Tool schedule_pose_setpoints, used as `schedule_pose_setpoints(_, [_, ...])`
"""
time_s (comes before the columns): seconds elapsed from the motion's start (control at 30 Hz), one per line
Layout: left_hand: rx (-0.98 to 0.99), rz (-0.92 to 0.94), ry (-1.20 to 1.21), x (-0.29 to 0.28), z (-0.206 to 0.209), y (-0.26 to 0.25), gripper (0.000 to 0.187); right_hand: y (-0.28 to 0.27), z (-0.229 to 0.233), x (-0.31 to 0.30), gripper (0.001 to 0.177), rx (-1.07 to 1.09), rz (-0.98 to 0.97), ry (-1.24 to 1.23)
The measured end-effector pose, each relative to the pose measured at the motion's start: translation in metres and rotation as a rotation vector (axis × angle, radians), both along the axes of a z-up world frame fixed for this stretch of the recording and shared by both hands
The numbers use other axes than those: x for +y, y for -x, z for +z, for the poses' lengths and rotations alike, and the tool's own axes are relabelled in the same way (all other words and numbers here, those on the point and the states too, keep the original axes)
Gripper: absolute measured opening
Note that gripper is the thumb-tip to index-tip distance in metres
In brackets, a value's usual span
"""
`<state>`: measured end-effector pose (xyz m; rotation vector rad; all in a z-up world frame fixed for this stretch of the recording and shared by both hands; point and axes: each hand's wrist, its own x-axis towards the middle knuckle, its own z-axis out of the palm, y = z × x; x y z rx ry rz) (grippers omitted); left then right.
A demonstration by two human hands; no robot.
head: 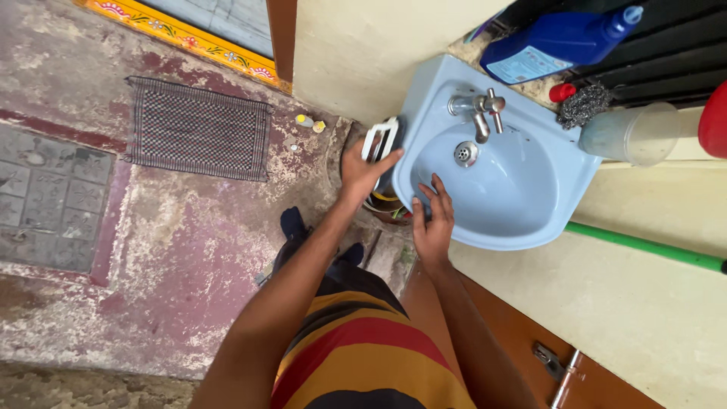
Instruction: The person wipes a rectangular item with a sponge over a sink and then rinses the sponge using water from a red cup.
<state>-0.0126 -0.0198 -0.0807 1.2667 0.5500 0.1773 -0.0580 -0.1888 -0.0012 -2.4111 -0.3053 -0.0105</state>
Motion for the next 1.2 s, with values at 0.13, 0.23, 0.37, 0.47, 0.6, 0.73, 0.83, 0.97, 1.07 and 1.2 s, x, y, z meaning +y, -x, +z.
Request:
schedule_pose_setpoints(0.13, [-0.019, 0.133, 0.050, -0.024, 0.003, 0.043, 0.052, 0.005, -0.004, -0.015, 0.028, -0.051, 0.080, -0.023])
schedule_pose_setpoints(0.23, [0.024, 0.257, 0.149, -0.057, 0.012, 0.070, 0.051, 0.009, -0.004, -0.032, 0.026, -0.058, 0.101, -0.020])
schedule_pose_setpoints(0.37, [-0.085, 0.387, 0.213, -0.088, 0.016, 0.079, 0.045, 0.017, -0.007, -0.068, 0.025, -0.119, 0.079, 0.047])
schedule_pose_setpoints(0.47, [-0.092, 0.414, 0.101, -0.096, 0.030, 0.080, 0.048, 0.025, -0.008, -0.103, 0.024, -0.149, 0.045, 0.108])
schedule_pose_setpoints(0.6, [-0.081, 0.312, -0.456, -0.097, 0.063, 0.086, 0.071, 0.037, -0.002, -0.140, 0.024, -0.191, 0.011, 0.201])
schedule_pose_setpoints(0.73, [-0.176, -0.002, -1.161, -0.106, 0.091, 0.094, 0.065, 0.037, 0.002, -0.167, 0.028, -0.307, 0.007, 0.340])
schedule_pose_setpoints(0.83, [-0.163, -0.230, -1.270, -0.124, 0.103, 0.099, 0.066, 0.026, -0.002, -0.182, 0.025, -0.243, -0.047, 0.387])
schedule_pose_setpoints(0.97, [-0.058, -0.498, -1.200, -0.149, 0.110, 0.088, 0.072, 0.020, -0.005, -0.188, 0.026, -0.202, -0.077, 0.250])
schedule_pose_setpoints(1.07, [0.022, -0.706, -1.142, -0.170, 0.113, 0.070, 0.070, 0.030, 0.005, -0.186, 0.031, -0.274, -0.104, 0.094])
schedule_pose_setpoints(1.2, [0.192, -0.853, -0.991, -0.202, 0.104, 0.052, 0.062, 0.043, 0.014, -0.182, 0.024, -0.385, -0.099, -0.036])
